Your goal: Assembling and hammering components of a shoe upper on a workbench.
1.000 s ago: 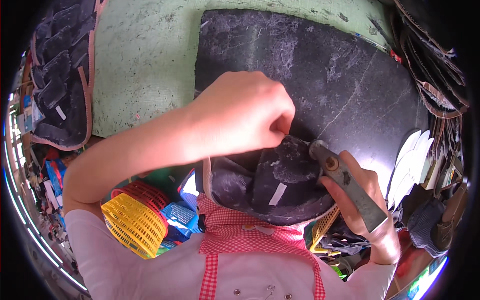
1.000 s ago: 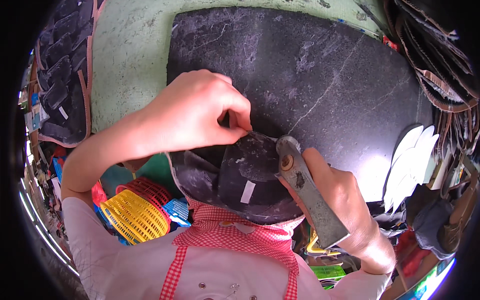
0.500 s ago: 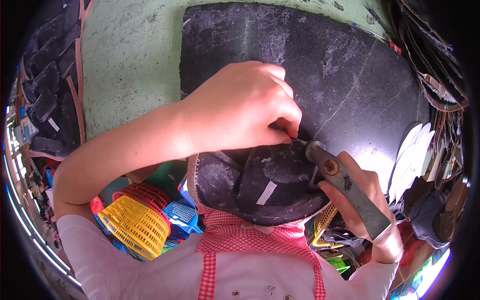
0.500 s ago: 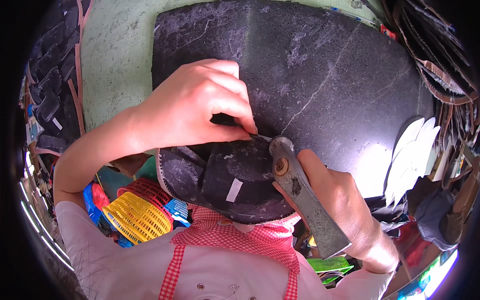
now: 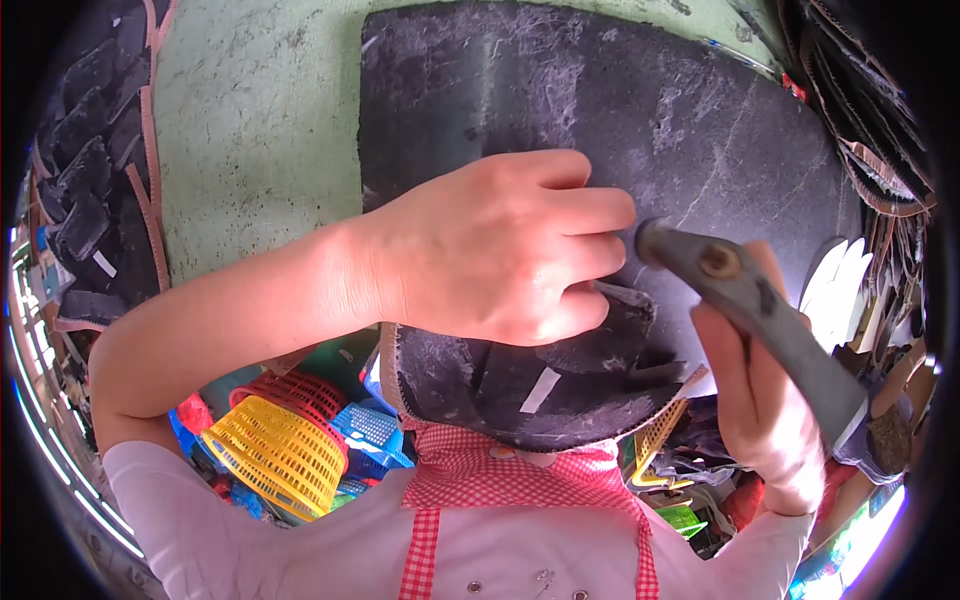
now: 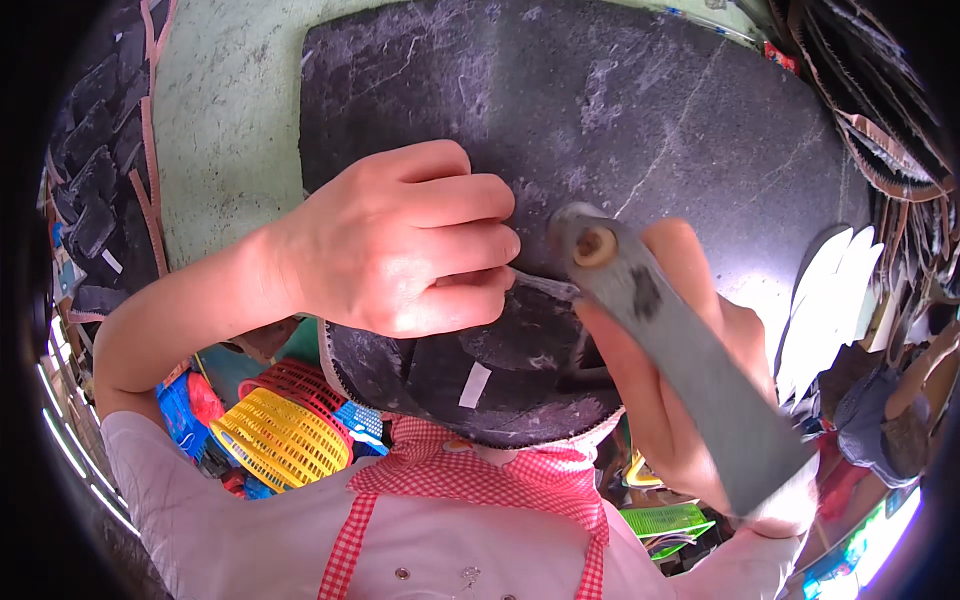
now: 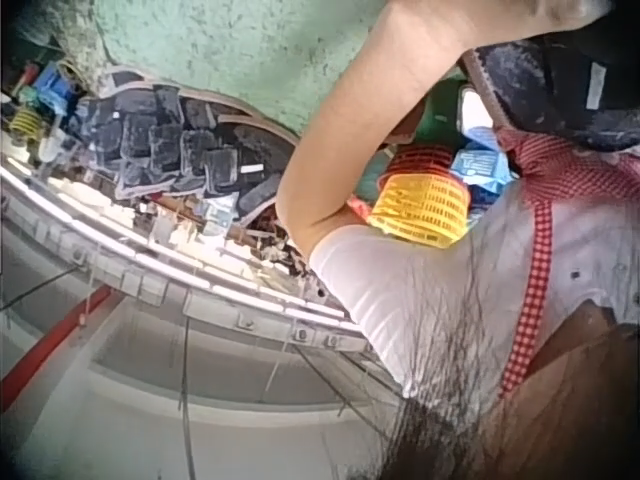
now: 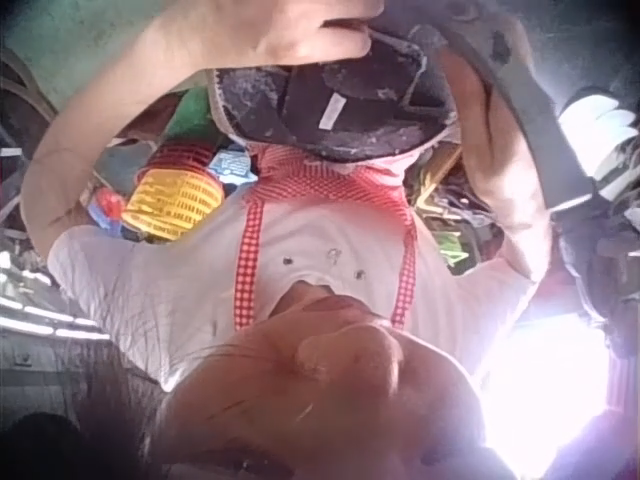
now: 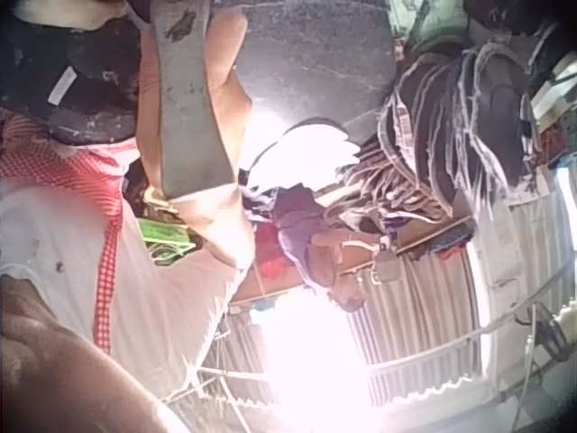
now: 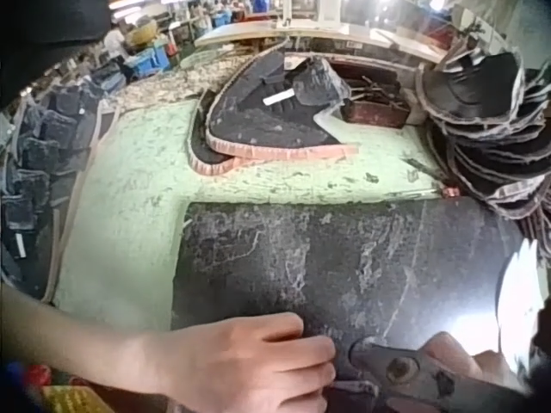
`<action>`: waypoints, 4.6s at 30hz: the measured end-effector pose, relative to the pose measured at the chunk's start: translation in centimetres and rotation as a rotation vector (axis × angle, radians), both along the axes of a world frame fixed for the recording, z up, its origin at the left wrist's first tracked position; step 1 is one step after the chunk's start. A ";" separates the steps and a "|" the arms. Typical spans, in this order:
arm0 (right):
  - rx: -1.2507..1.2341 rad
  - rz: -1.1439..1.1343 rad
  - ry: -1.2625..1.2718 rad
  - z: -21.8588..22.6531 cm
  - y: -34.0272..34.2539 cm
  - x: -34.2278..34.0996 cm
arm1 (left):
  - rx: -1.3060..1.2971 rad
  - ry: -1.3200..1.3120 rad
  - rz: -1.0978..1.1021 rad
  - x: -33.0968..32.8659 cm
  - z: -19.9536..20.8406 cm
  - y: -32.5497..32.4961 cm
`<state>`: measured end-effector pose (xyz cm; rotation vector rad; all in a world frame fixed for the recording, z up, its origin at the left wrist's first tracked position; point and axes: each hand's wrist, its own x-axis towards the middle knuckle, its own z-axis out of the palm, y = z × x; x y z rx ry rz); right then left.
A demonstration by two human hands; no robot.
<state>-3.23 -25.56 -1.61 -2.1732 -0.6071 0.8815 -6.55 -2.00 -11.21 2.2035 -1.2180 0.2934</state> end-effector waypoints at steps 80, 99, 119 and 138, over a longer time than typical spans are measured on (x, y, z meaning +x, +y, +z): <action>0.023 0.366 -0.164 -1.5 3.7 -0.2 | -0.047 0.076 0.691 -6.8 -0.6 0.6; 0.011 0.445 -0.264 -1.6 3.7 -0.5 | -0.083 0.212 0.886 -8.6 -0.1 -1.6; 0.053 -0.009 -0.694 -5.2 -0.8 3.6 | -0.195 0.843 0.488 -10.1 1.8 -2.0; 0.396 -0.207 -1.073 -9.1 14.2 22.1 | -0.123 -0.108 0.840 6.7 6.8 9.4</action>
